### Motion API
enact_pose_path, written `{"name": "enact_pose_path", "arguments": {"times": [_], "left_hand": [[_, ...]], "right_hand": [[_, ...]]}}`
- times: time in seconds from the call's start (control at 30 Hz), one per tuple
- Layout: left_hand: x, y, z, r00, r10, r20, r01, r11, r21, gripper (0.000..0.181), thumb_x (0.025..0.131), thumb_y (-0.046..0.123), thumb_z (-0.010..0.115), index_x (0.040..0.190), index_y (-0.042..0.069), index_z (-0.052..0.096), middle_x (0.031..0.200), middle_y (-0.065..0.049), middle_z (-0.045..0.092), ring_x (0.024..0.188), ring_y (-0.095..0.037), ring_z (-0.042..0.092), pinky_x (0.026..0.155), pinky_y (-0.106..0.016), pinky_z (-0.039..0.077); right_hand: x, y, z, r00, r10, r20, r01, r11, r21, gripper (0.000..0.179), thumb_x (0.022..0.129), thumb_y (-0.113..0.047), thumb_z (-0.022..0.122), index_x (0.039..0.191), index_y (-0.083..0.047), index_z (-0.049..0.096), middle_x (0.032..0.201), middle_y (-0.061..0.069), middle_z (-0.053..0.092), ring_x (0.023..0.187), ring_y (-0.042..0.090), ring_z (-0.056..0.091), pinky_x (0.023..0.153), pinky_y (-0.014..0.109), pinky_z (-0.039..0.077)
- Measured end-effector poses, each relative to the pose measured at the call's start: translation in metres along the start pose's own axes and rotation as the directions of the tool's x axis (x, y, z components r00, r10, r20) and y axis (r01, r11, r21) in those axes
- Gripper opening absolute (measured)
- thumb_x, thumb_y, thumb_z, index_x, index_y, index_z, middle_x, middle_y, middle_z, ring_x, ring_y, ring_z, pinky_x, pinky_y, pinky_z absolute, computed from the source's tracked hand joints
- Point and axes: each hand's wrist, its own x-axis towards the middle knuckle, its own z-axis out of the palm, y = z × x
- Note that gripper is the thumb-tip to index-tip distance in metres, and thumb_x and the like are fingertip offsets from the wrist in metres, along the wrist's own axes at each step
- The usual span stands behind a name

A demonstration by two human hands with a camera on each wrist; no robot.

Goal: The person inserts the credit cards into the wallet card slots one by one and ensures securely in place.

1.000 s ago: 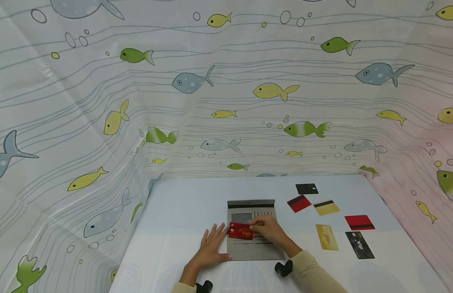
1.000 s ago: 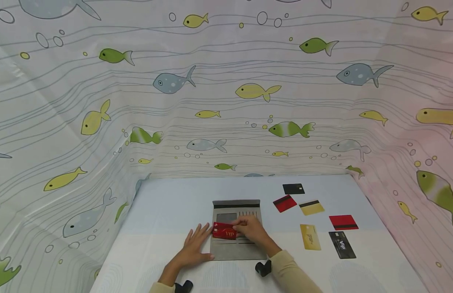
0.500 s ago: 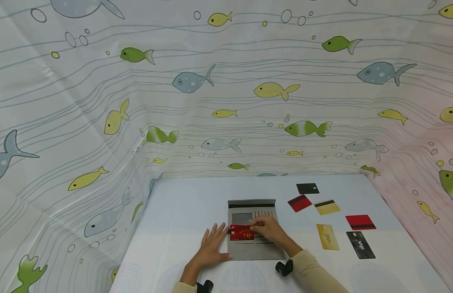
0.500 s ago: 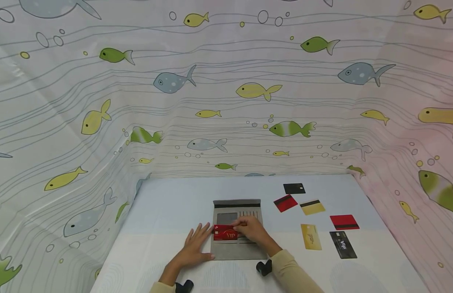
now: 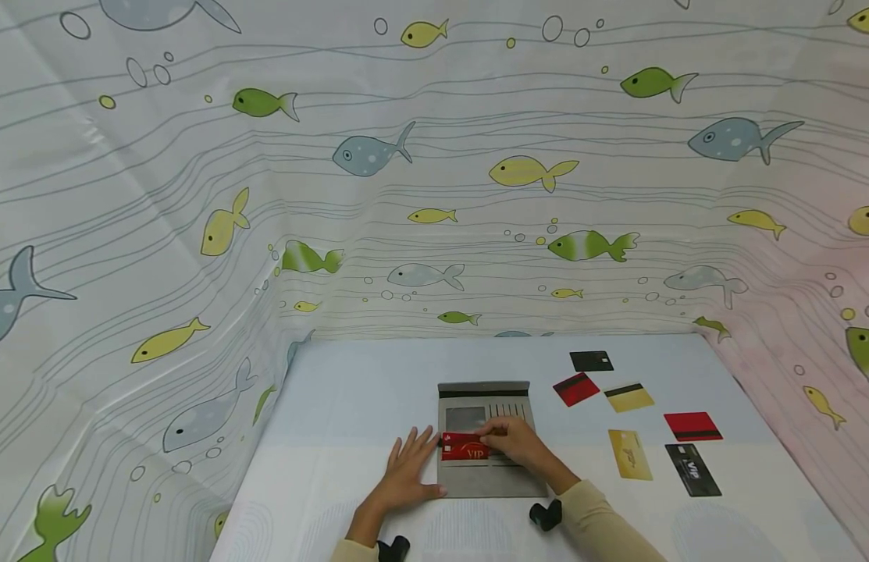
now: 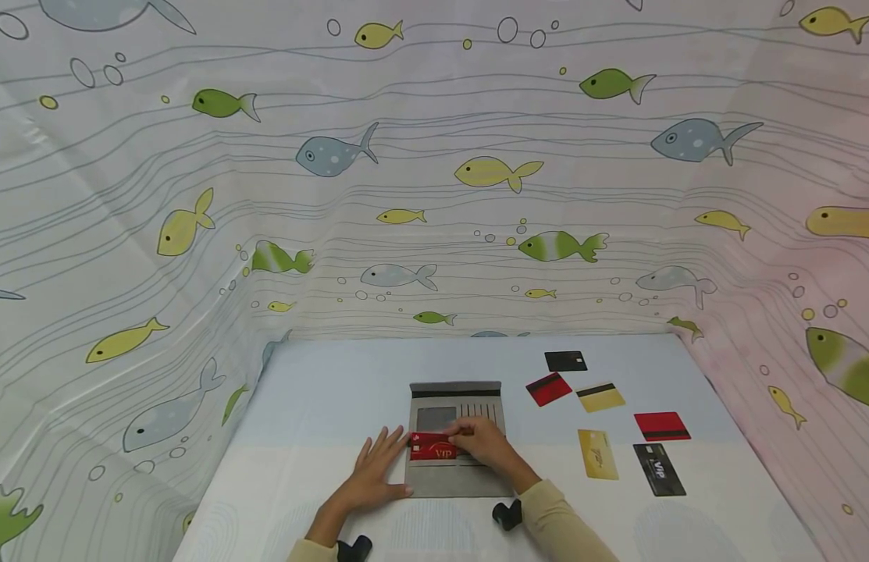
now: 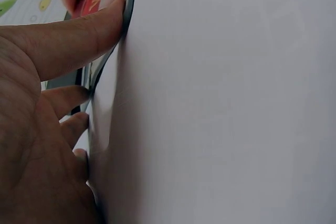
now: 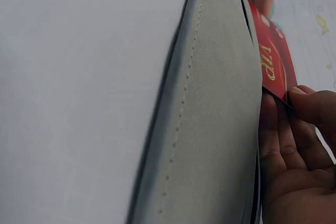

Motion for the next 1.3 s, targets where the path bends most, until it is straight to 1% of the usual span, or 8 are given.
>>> {"name": "enact_pose_path", "arguments": {"times": [0.17, 0.47, 0.67, 0.8, 0.9, 1.1, 1.3], "left_hand": [[-0.0002, 0.0012, -0.0008, 1.0, -0.004, 0.006, 0.004, 1.0, -0.003, 0.094, 0.076, 0.035, 0.083, 0.153, 0.006, 0.038, 0.163, -0.019, 0.029, 0.152, -0.048, 0.013, 0.118, -0.07, 0.003], [-0.0005, 0.001, -0.0001, 1.0, 0.006, -0.002, -0.006, 1.0, -0.003, 0.093, 0.076, 0.034, 0.083, 0.153, 0.005, 0.039, 0.162, -0.02, 0.031, 0.152, -0.049, 0.014, 0.117, -0.071, 0.004], [-0.0008, 0.0014, -0.0006, 1.0, -0.009, 0.007, 0.009, 1.0, -0.014, 0.094, 0.076, 0.035, 0.083, 0.153, 0.007, 0.038, 0.163, -0.018, 0.029, 0.153, -0.047, 0.012, 0.118, -0.07, 0.002], [-0.0006, 0.0014, -0.001, 1.0, -0.011, 0.008, 0.011, 1.0, -0.015, 0.094, 0.077, 0.036, 0.083, 0.153, 0.007, 0.038, 0.163, -0.018, 0.029, 0.153, -0.048, 0.012, 0.118, -0.07, 0.002], [-0.0001, 0.0008, -0.0008, 1.0, -0.007, 0.005, 0.007, 1.0, -0.015, 0.094, 0.077, 0.035, 0.083, 0.154, 0.007, 0.038, 0.163, -0.019, 0.029, 0.153, -0.048, 0.012, 0.118, -0.07, 0.002], [0.0005, -0.0012, -0.0001, 1.0, 0.004, 0.004, -0.004, 1.0, -0.008, 0.094, 0.077, 0.036, 0.082, 0.154, 0.007, 0.036, 0.163, -0.019, 0.029, 0.153, -0.048, 0.012, 0.118, -0.069, 0.003], [0.0, -0.0017, 0.0006, 1.0, 0.007, 0.007, -0.007, 1.0, -0.013, 0.094, 0.078, 0.037, 0.082, 0.155, 0.007, 0.036, 0.164, -0.019, 0.027, 0.153, -0.047, 0.011, 0.118, -0.069, 0.002]], "right_hand": [[-0.0002, 0.0011, 0.0013, 1.0, 0.012, 0.01, -0.012, 1.0, 0.015, 0.009, 0.092, -0.017, 0.072, 0.097, -0.019, 0.078, 0.104, 0.002, 0.075, 0.091, 0.015, 0.064, 0.077, 0.03, 0.054], [-0.0024, 0.0008, 0.0038, 1.0, 0.015, 0.02, -0.015, 1.0, -0.006, 0.01, 0.092, -0.014, 0.07, 0.096, -0.019, 0.078, 0.104, 0.001, 0.073, 0.093, 0.015, 0.062, 0.082, 0.032, 0.054], [-0.0037, -0.0013, 0.0041, 0.999, 0.021, 0.027, -0.02, 1.0, -0.021, 0.01, 0.092, -0.015, 0.07, 0.097, -0.019, 0.078, 0.106, 0.001, 0.073, 0.094, 0.014, 0.062, 0.083, 0.032, 0.054], [-0.0038, -0.0021, 0.0046, 0.999, 0.013, 0.034, -0.011, 0.999, -0.038, 0.01, 0.092, -0.015, 0.07, 0.097, -0.019, 0.078, 0.105, 0.001, 0.073, 0.093, 0.013, 0.062, 0.083, 0.031, 0.054], [-0.004, -0.0017, 0.0049, 0.999, -0.011, 0.042, 0.013, 0.999, -0.043, 0.01, 0.092, -0.015, 0.07, 0.097, -0.018, 0.079, 0.105, 0.001, 0.074, 0.094, 0.013, 0.063, 0.082, 0.031, 0.055], [-0.0042, 0.0008, 0.0054, 0.998, -0.026, 0.064, 0.028, 0.999, -0.028, 0.011, 0.092, -0.015, 0.07, 0.096, -0.02, 0.079, 0.104, -0.001, 0.073, 0.094, 0.011, 0.062, 0.08, 0.025, 0.052], [-0.0072, 0.002, 0.0069, 0.993, -0.09, 0.071, 0.094, 0.994, -0.054, 0.011, 0.091, -0.013, 0.072, 0.096, -0.017, 0.08, 0.098, -0.002, 0.073, 0.085, 0.005, 0.06, 0.073, 0.021, 0.051]]}}
